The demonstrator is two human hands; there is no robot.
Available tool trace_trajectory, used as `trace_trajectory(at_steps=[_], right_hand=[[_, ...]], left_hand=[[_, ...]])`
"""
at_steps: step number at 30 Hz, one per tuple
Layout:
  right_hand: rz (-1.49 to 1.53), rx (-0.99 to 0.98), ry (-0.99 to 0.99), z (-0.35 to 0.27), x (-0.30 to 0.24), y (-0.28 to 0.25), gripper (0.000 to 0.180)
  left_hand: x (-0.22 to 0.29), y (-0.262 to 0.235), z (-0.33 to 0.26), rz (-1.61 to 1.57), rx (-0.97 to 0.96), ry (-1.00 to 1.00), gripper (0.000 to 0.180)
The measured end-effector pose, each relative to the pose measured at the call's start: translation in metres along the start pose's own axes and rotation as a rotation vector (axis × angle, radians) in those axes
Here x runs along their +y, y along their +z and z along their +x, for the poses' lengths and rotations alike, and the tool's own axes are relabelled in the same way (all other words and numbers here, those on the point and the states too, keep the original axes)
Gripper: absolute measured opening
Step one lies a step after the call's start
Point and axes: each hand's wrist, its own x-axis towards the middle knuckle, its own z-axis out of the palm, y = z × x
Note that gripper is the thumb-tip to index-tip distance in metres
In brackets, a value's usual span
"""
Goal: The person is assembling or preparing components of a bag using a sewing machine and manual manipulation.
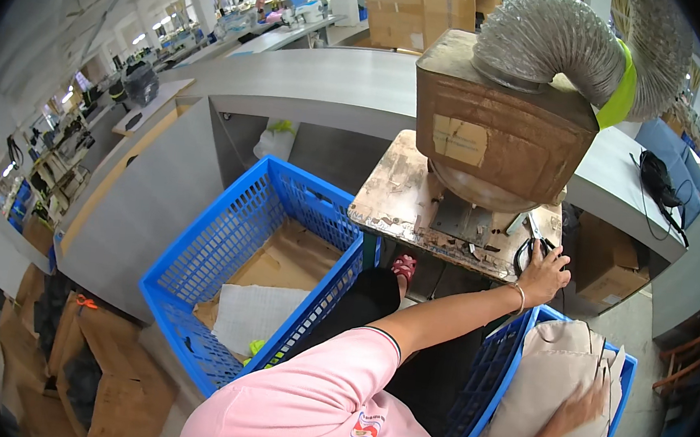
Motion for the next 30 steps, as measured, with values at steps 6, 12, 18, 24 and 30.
trace_trajectory(at_steps=[6, 12, 18, 24, 30], right_hand=[[-0.551, -0.405, 0.558, -0.077, 0.037, -0.054, 0.062], [-0.83, 0.061, 0.281, -0.183, 0.134, 0.053, 0.075], [-0.924, 0.026, 0.216, -0.171, 0.122, 0.033, 0.058], [-0.744, 0.125, 0.108, -0.16, 0.15, 0.043, 0.062], [-0.445, 0.191, 0.059, -0.093, 0.047, 0.016, 0.068]], left_hand=[[-0.004, 0.0, 0.001, 0.1, 0.026, -0.002, 0.021], [0.023, -0.056, -0.049, -0.199, 0.139, 0.18, 0.058], [-0.004, -0.145, -0.233, -0.087, 0.211, -0.15, 0.028], [-0.067, -0.222, -0.49, 0.26, 0.442, -1.013, 0.025], [-0.016, -0.275, -0.699, 0.87, 0.23, -1.555, 0.043]])
